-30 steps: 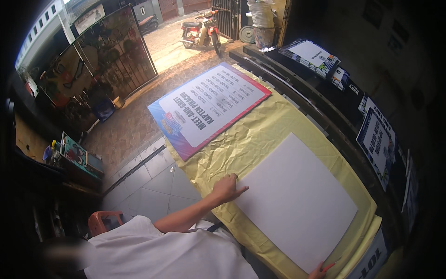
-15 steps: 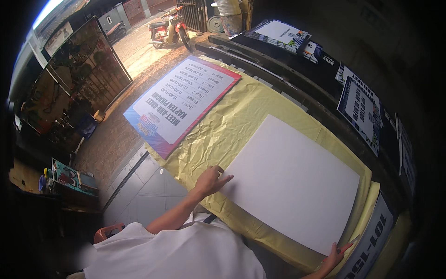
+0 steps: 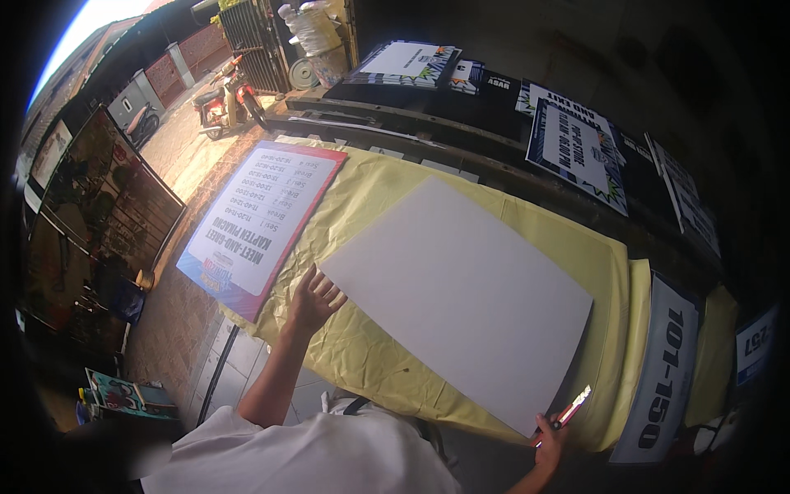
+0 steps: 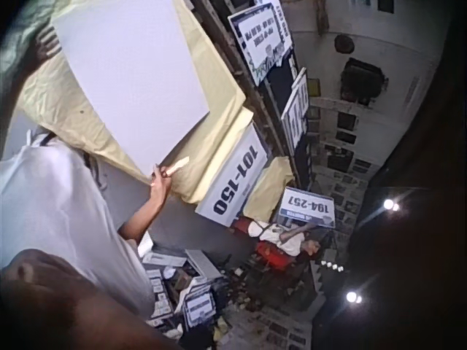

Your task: The person uses a red utility knife to score a large white rectangular board placed on a yellow protective sheet. They snap the board to separate a section and then flip the board over to reveal a printed 'CLOSED' sign on the other side.

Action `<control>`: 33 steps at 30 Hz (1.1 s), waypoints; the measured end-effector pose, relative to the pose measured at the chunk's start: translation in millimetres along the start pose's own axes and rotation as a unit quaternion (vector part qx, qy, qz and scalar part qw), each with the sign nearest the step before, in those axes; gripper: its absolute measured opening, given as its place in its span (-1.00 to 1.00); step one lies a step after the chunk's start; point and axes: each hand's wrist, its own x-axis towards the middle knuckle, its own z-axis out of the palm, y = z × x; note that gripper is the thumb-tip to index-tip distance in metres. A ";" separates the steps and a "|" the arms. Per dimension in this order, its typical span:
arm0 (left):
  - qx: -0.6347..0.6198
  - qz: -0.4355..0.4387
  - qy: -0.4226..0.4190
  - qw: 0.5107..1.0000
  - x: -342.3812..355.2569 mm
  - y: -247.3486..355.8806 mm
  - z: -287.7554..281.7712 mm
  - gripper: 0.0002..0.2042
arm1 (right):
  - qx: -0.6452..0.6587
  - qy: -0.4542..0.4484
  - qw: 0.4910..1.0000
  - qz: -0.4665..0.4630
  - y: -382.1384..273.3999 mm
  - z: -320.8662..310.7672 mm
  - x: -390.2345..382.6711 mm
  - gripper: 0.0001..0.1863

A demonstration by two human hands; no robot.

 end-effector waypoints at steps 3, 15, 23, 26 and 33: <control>-0.025 -0.049 0.008 0.998 -21.8 -59.6 2.5 -0.28 | 0.017 0.009 1.000 0.014 16.4 20.9 -29.3 -0.52; 0.182 -0.009 0.081 0.980 -28.0 -92.1 29.4 -0.51 | -0.128 0.010 0.990 -0.051 48.4 59.6 -79.2 -0.56; 0.153 0.045 0.019 0.987 23.6 -58.5 31.0 -0.58 | -0.127 -0.014 0.989 -0.069 50.0 118.3 -121.8 -0.54; 0.184 0.026 -0.015 0.982 52.6 -30.8 17.8 -0.67 | -0.180 -0.083 0.977 -0.083 57.4 120.6 -126.5 -0.58; 0.342 0.000 -0.086 0.936 114.4 61.6 24.0 -0.47 | -0.089 -0.102 0.990 -0.042 30.4 98.0 -130.1 -0.62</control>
